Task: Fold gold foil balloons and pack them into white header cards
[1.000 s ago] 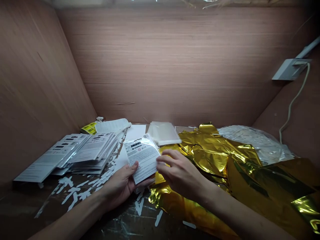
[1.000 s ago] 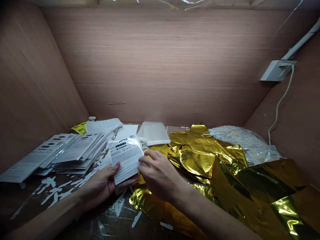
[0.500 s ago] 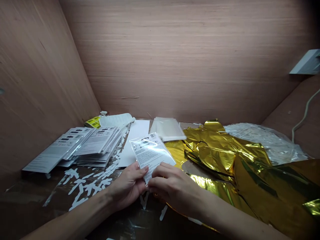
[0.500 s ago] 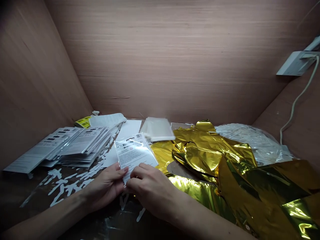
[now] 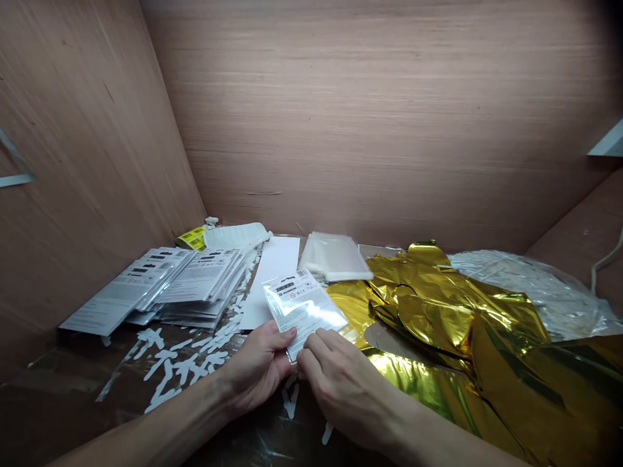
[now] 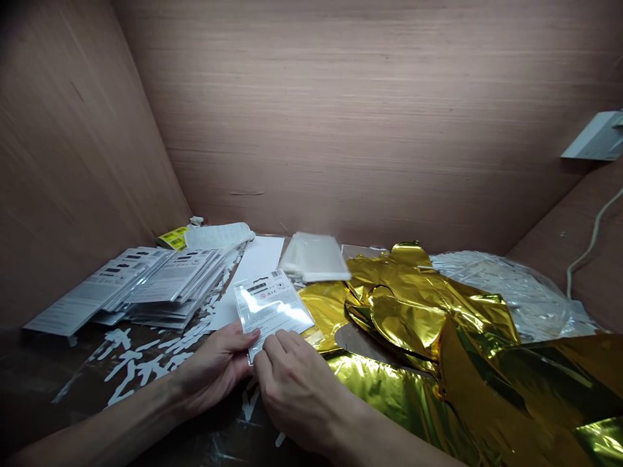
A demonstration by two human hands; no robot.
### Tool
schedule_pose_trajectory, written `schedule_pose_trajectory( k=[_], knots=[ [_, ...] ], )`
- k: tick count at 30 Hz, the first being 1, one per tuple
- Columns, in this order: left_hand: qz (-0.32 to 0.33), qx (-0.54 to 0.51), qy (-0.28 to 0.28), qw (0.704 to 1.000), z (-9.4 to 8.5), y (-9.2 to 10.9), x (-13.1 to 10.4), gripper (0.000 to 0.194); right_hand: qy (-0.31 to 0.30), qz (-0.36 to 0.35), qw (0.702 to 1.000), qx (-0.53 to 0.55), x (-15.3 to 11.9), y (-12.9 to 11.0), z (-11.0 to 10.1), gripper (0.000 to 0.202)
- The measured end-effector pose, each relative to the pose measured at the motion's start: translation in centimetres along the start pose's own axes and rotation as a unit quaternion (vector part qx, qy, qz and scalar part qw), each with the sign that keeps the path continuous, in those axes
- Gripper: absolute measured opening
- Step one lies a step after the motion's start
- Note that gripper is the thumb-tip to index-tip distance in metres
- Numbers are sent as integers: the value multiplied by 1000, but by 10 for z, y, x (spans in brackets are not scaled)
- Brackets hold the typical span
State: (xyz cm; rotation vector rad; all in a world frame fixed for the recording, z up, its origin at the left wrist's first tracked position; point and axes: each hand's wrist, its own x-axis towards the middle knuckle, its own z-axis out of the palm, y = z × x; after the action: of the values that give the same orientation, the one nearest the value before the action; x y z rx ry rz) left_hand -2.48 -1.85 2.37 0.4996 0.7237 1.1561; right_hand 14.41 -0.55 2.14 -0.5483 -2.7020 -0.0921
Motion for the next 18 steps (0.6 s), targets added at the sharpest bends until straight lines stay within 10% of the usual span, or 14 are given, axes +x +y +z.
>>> schedule_pose_trajectory(
  k=[5, 8, 10, 14, 18],
  knots=[
    [20, 2, 54, 998, -1, 12, -1, 50, 116, 192, 928, 297, -8, 59, -52, 18],
    [9, -5, 68, 998, -3, 16, 0, 54, 395, 287, 788, 376, -22, 110, -91, 12],
    [-8, -10, 65, 998, -4, 15, 0, 52, 479, 273, 753, 359, -30, 124, -104, 5],
    [-21, -7, 63, 998, -2, 12, 0, 48, 215, 111, 952, 188, -32, 98, -83, 20],
    [-20, 13, 39, 999, -2, 8, 3, 40, 38, -81, 994, 66, -24, 74, -43, 26]
  ],
)
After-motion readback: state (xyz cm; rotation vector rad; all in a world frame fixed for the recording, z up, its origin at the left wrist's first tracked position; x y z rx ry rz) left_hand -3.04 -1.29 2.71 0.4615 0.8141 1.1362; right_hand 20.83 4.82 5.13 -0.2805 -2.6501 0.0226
